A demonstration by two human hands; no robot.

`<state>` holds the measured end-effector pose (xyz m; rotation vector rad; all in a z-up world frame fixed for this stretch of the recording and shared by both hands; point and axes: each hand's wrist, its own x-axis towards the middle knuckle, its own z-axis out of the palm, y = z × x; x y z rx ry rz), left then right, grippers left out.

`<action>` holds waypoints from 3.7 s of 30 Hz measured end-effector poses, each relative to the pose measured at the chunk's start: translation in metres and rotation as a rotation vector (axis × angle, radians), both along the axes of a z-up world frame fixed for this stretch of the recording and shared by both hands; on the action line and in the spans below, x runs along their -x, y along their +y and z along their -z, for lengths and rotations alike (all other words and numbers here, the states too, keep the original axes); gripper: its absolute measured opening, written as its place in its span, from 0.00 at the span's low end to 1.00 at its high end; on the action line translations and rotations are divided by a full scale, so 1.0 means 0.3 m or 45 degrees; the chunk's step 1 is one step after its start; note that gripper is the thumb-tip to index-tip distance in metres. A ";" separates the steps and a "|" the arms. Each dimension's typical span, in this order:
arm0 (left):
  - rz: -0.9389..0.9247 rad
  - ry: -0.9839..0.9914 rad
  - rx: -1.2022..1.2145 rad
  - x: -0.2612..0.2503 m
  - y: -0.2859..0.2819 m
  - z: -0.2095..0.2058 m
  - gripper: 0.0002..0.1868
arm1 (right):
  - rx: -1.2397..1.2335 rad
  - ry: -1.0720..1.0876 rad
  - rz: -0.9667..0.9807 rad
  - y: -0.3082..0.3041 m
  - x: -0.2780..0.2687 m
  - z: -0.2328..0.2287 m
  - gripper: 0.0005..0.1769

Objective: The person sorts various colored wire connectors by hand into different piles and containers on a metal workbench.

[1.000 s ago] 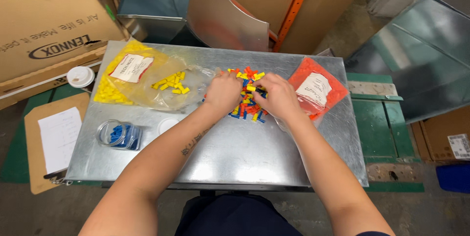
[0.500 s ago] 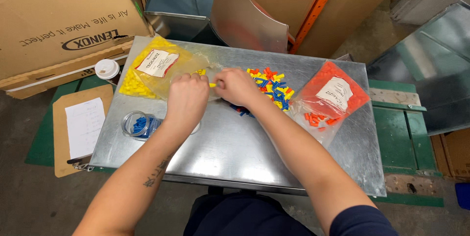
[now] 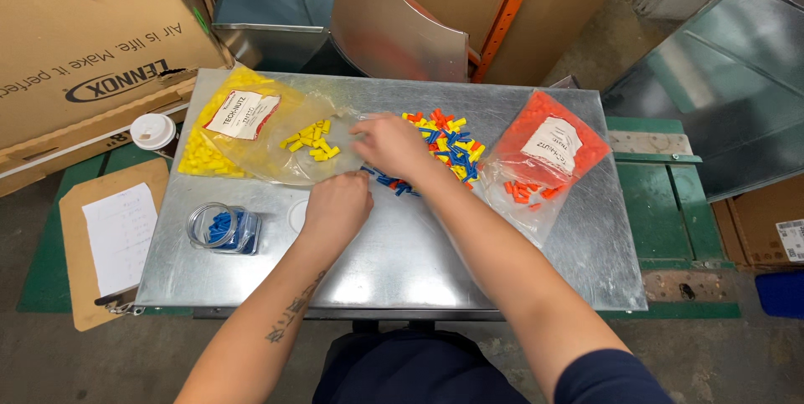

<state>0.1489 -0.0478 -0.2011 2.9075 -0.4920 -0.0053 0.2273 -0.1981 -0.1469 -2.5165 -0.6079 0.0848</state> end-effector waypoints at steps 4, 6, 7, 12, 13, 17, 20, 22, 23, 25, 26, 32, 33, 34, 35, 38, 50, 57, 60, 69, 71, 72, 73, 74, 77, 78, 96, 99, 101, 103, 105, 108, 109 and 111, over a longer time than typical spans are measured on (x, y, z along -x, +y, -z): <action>0.000 -0.011 -0.044 -0.034 -0.019 -0.012 0.08 | -0.099 -0.077 0.191 -0.224 0.135 -0.068 0.14; -0.022 -0.023 -0.080 -0.057 -0.033 -0.006 0.10 | -0.047 -0.105 0.307 -0.322 0.193 -0.060 0.12; -0.024 -0.022 -0.080 -0.070 -0.037 0.002 0.10 | -0.048 -0.104 0.305 -0.353 0.219 -0.036 0.12; -0.019 0.059 -0.192 -0.115 -0.059 0.063 0.08 | 0.024 -0.244 0.320 -0.437 0.325 0.047 0.10; -0.022 0.061 -0.192 -0.119 -0.054 0.083 0.08 | 0.024 -0.242 0.317 -0.415 0.337 0.049 0.10; -0.001 0.165 -0.089 -0.085 -0.041 0.044 0.12 | -0.023 -0.236 0.135 -0.340 0.357 0.085 0.11; -0.048 0.186 -0.009 -0.008 0.005 -0.124 0.12 | 0.016 -0.193 0.019 -0.299 0.321 0.127 0.12; -0.099 0.180 0.022 0.048 0.064 -0.252 0.11 | 0.064 -0.164 -0.041 -0.284 0.305 0.147 0.12; -0.162 0.192 0.021 0.070 0.101 -0.320 0.11 | 0.140 -0.167 -0.052 -0.281 0.299 0.150 0.12; -0.267 0.202 0.018 0.117 0.202 -0.420 0.12 | 0.209 -0.175 -0.105 -0.259 0.288 0.152 0.12; -0.353 0.143 -0.020 0.144 0.254 -0.453 0.11 | 0.242 -0.148 -0.092 -0.253 0.285 0.149 0.11; -0.693 0.074 -0.052 0.244 0.498 -0.477 0.09 | 0.396 -0.054 -0.080 -0.234 0.264 0.149 0.10; -0.738 0.097 -0.044 0.253 0.524 -0.467 0.08 | 0.432 -0.039 -0.070 -0.228 0.262 0.141 0.10; -0.749 0.097 -0.040 0.261 0.532 -0.454 0.08 | 0.436 -0.042 -0.081 -0.220 0.262 0.136 0.10; -0.758 0.133 -0.020 0.269 0.538 -0.440 0.08 | 0.457 -0.028 -0.086 -0.215 0.261 0.131 0.10; -0.775 0.185 0.026 0.272 0.558 -0.414 0.08 | 0.488 -0.046 -0.106 -0.205 0.260 0.133 0.09; -0.859 -0.273 0.648 0.416 0.609 -0.326 0.05 | -0.124 -0.389 -0.508 0.276 0.276 -0.184 0.05; -0.932 -0.558 0.725 0.532 0.668 -0.258 0.07 | 0.140 -0.145 -0.786 0.658 0.200 -0.105 0.04; -0.936 -0.582 0.762 0.554 0.651 -0.242 0.08 | 0.170 -0.179 -0.757 0.683 0.186 -0.067 0.05; -0.477 -0.432 0.930 0.388 0.267 -0.145 0.07 | -0.310 -0.332 -0.488 0.271 0.315 -0.075 0.06; -0.384 -0.299 0.873 0.320 0.171 -0.170 0.05 | -0.265 -0.303 -0.344 0.096 0.342 -0.016 0.07; -0.311 -0.166 0.803 0.290 0.126 -0.184 0.05 | -0.231 -0.262 -0.218 0.015 0.362 0.017 0.09; -0.292 -0.161 0.797 0.253 0.091 -0.160 0.05 | -0.236 -0.264 -0.198 -0.060 0.386 0.041 0.09; -0.213 -0.072 0.672 0.215 0.055 -0.138 0.08 | -0.203 -0.241 -0.069 -0.135 0.413 0.064 0.09; -0.089 0.006 0.494 0.116 -0.044 -0.053 0.12 | -0.130 -0.236 0.209 -0.317 0.471 0.126 0.08; -0.069 -0.004 0.447 0.093 -0.076 -0.020 0.13 | -0.087 -0.248 0.331 -0.369 0.495 0.146 0.06; -0.165 -0.020 0.326 0.085 -0.104 -0.055 0.09 | 0.168 -0.077 0.543 -0.369 0.303 0.183 0.12; -0.197 0.004 0.399 0.096 -0.096 -0.083 0.09 | 0.222 0.015 0.559 -0.343 0.276 0.180 0.11; -0.197 0.009 0.419 0.092 -0.093 -0.091 0.08 | 0.229 0.033 0.556 -0.333 0.270 0.176 0.12; -0.191 0.011 0.442 0.091 -0.097 -0.103 0.08 | 0.238 0.048 0.557 -0.330 0.273 0.165 0.12; -0.147 -0.012 0.525 0.091 -0.111 -0.120 0.07 | 0.163 -0.011 0.546 -0.338 0.286 0.149 0.11; -0.092 -0.051 0.578 0.084 -0.152 -0.099 0.08 | 0.087 -0.104 0.595 -0.377 0.355 0.041 0.11; -0.074 -0.045 0.583 0.085 -0.180 -0.087 0.08 | 0.093 -0.102 0.614 -0.421 0.380 0.053 0.11; 0.014 -0.026 0.629 0.077 -0.228 -0.070 0.10 | 0.160 -0.155 0.737 -0.500 0.422 0.070 0.11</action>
